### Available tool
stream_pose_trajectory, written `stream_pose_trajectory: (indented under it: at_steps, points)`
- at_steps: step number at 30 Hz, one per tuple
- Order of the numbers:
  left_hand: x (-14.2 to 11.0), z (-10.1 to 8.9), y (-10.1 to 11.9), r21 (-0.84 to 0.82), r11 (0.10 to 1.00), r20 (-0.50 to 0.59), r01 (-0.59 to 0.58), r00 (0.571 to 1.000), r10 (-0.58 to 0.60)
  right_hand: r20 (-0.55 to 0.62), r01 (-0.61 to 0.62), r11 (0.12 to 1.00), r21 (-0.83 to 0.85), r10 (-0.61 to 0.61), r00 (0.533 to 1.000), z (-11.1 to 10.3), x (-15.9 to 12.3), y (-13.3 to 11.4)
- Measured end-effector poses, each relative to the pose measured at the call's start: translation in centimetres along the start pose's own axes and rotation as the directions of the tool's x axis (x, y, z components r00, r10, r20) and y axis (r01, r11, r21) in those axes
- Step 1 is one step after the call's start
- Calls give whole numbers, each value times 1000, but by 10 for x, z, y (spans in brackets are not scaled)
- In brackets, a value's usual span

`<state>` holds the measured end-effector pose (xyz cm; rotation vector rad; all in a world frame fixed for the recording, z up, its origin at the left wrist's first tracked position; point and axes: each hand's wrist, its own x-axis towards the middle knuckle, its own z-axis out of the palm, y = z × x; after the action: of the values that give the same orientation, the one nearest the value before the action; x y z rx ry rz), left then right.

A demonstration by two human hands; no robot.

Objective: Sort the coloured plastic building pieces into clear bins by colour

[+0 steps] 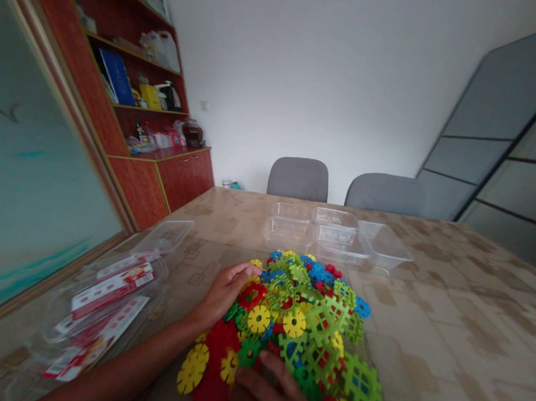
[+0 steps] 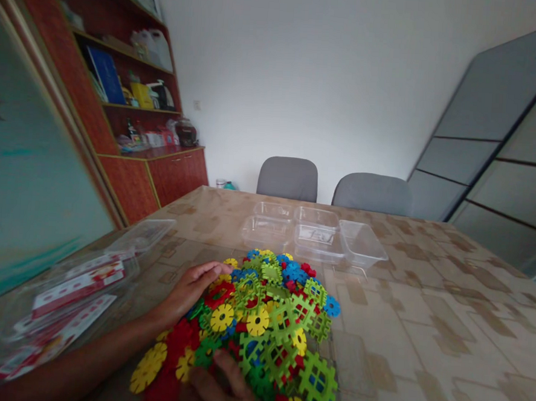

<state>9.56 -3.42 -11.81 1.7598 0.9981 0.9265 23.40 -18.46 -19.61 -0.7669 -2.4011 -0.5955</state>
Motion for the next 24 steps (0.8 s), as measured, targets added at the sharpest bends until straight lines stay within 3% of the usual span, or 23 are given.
stream_pose_trajectory:
  at_steps: [7,13,17,20,24]
  points:
    - [-2,1,-1,-55,998,-2,39,999,-39,10,-259,965,32,259,966,-64,28,42]
    - [-3,3,-1,-48,998,0,29,1000,-29,112,-495,868,-32,495,862,-97,27,83]
    - [-4,4,0,-2,1000,3,-21,1000,21,207,-553,832,45,534,820,-118,23,103]
    - [-4,4,2,36,996,-8,-80,997,81,206,-589,796,139,559,803,-136,23,111]
    - [-10,2,13,95,980,-42,-174,983,178,263,-681,717,151,635,727,-152,23,119]
